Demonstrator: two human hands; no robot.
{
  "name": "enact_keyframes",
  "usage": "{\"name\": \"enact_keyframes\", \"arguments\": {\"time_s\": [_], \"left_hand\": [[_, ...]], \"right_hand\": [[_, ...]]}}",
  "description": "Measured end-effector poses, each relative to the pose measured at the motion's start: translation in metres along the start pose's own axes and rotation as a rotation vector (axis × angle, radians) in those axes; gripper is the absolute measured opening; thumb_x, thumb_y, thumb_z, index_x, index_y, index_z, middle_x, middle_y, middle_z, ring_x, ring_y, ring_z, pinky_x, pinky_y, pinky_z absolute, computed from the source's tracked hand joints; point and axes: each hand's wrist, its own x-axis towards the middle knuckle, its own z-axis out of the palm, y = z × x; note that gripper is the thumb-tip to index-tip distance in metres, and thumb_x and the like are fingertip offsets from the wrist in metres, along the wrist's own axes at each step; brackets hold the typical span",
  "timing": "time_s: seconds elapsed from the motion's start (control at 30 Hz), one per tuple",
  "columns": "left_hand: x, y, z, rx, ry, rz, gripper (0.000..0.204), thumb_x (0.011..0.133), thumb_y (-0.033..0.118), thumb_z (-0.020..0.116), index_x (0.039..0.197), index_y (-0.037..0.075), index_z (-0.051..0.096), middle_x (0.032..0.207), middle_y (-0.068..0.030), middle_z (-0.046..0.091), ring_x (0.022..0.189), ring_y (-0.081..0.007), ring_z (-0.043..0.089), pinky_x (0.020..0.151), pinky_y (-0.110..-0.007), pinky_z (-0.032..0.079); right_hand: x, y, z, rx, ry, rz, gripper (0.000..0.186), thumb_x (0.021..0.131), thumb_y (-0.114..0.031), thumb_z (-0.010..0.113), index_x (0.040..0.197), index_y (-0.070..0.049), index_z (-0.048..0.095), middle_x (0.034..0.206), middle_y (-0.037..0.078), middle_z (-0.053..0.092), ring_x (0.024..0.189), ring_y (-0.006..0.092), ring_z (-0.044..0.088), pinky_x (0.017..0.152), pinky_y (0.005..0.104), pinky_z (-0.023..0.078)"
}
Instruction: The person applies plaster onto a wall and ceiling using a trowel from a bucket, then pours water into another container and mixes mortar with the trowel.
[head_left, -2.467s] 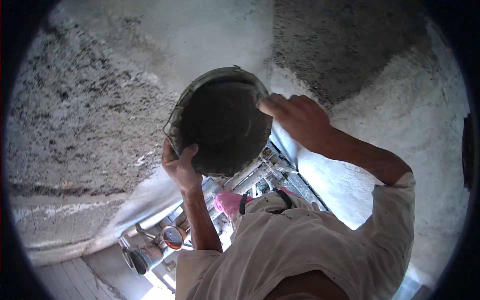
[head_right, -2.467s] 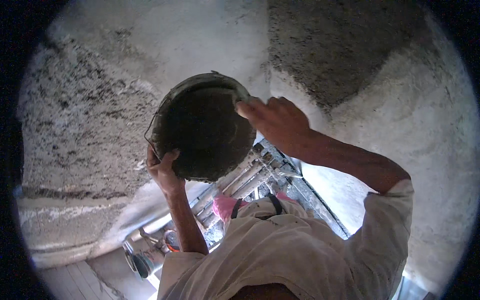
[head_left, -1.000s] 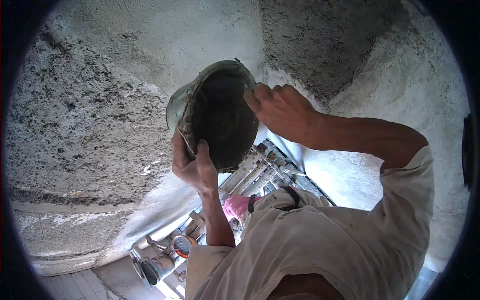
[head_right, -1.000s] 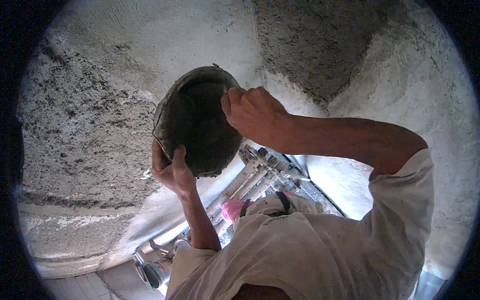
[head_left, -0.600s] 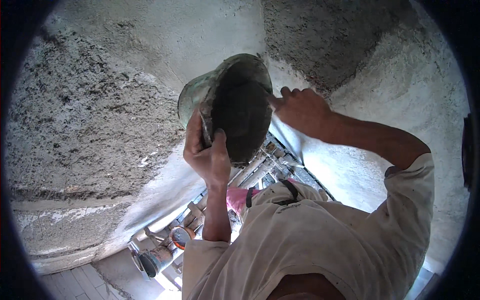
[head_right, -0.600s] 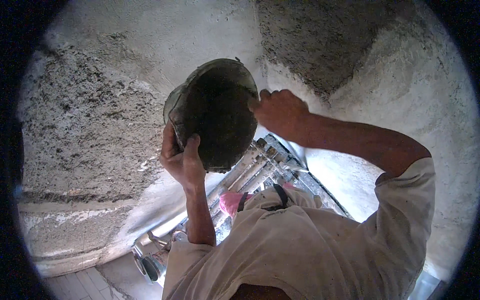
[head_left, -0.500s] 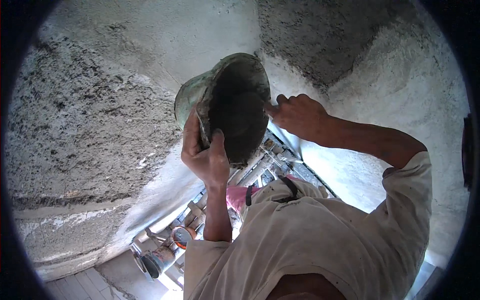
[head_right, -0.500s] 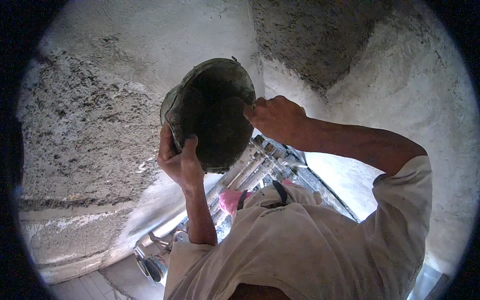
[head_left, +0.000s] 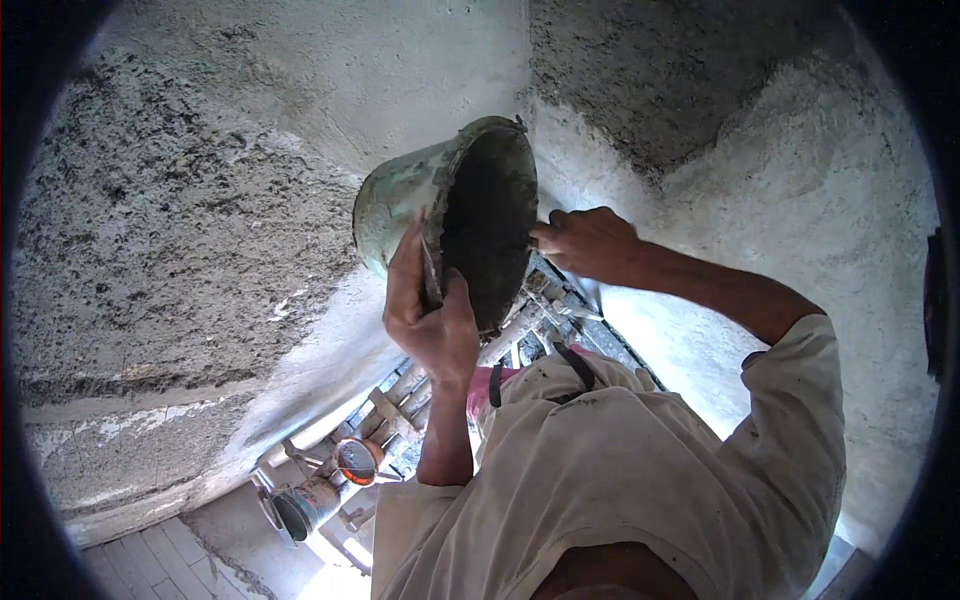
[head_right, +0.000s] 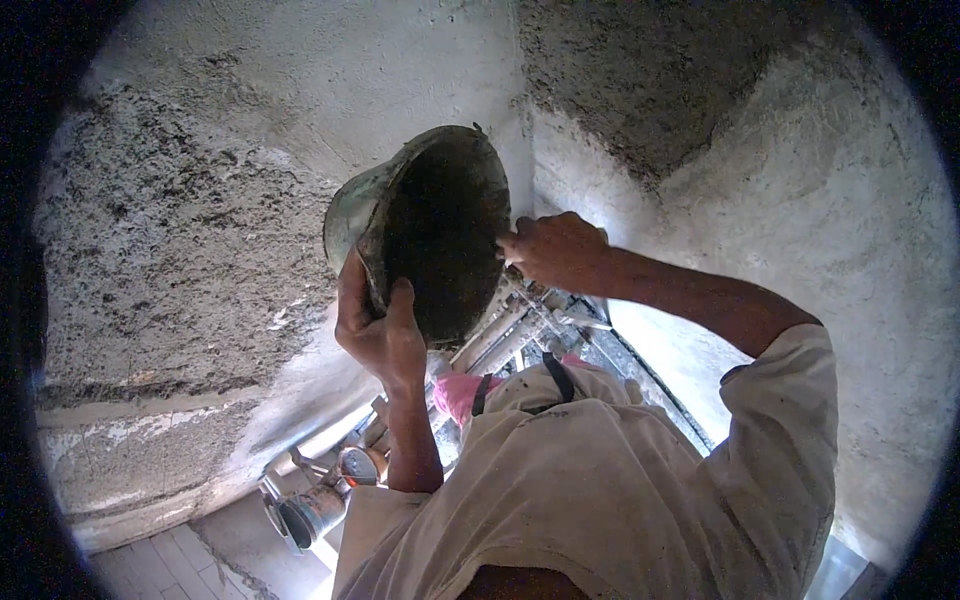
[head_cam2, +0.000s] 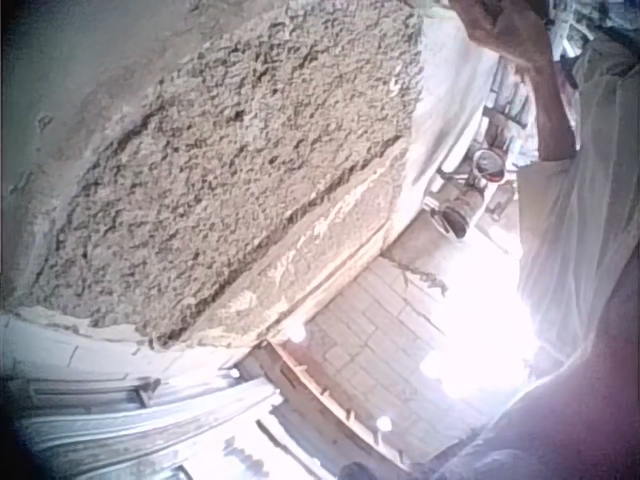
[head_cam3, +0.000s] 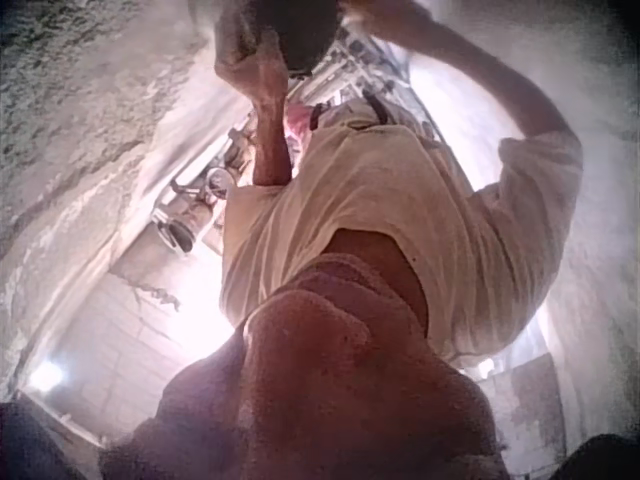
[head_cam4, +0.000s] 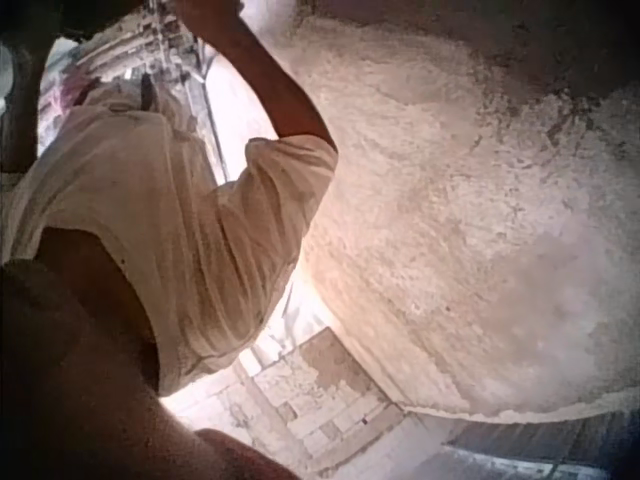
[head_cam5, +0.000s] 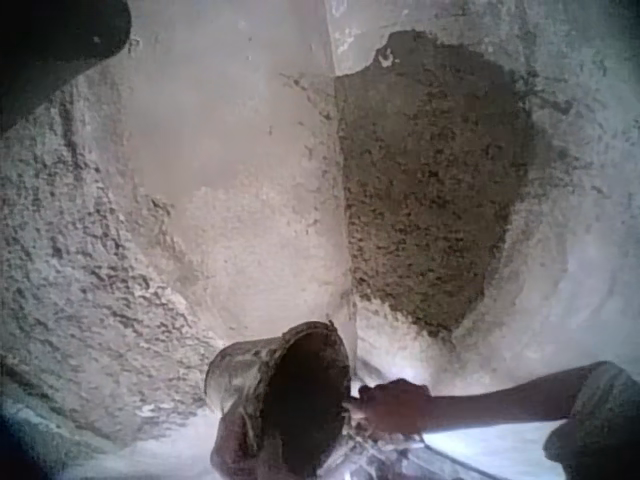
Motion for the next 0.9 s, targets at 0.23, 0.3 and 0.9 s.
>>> {"name": "enact_keyframes", "arguments": {"time_s": [0.23,0.3,0.9], "left_hand": [[0.016,-0.005,-0.004,-0.174,0.218,-0.061,0.046,0.070,-0.007,0.059,0.115,-0.008,0.062,0.105,-0.0131,0.067,0.094,-0.0229,0.064,0.093,-0.035,0.050],[0.021,0.005,-0.012,-0.259,0.279,-0.137,0.046,0.069,-0.007,0.059,0.115,-0.008,0.062,0.105,-0.0141,0.067,0.093,-0.0239,0.065,0.090,-0.036,0.052],[0.010,-0.016,-0.103,-0.823,0.443,-0.405,0.068,0.062,0.007,0.063,0.129,0.001,0.054,0.120,-0.0171,0.060,0.106,-0.0367,0.060,0.095,-0.049,0.053]], "right_hand": [[0.007,-0.027,-0.021,0.002,0.095,-0.019,0.024,0.092,-0.023,0.061,0.108,-0.005,0.056,0.090,0.016,0.067,0.072,0.0306,0.071,0.058,0.0424,0.058],[0.009,-0.024,-0.033,0.077,0.067,-0.064,0.025,0.092,-0.022,0.062,0.108,-0.005,0.056,0.091,0.015,0.067,0.073,0.0303,0.071,0.060,0.0432,0.058],[0.017,-0.041,-0.339,0.171,0.326,-0.489,0.038,0.093,-0.032,0.066,0.115,-0.002,0.059,0.091,0.011,0.065,0.078,0.0232,0.067,0.066,0.0378,0.057]]}}
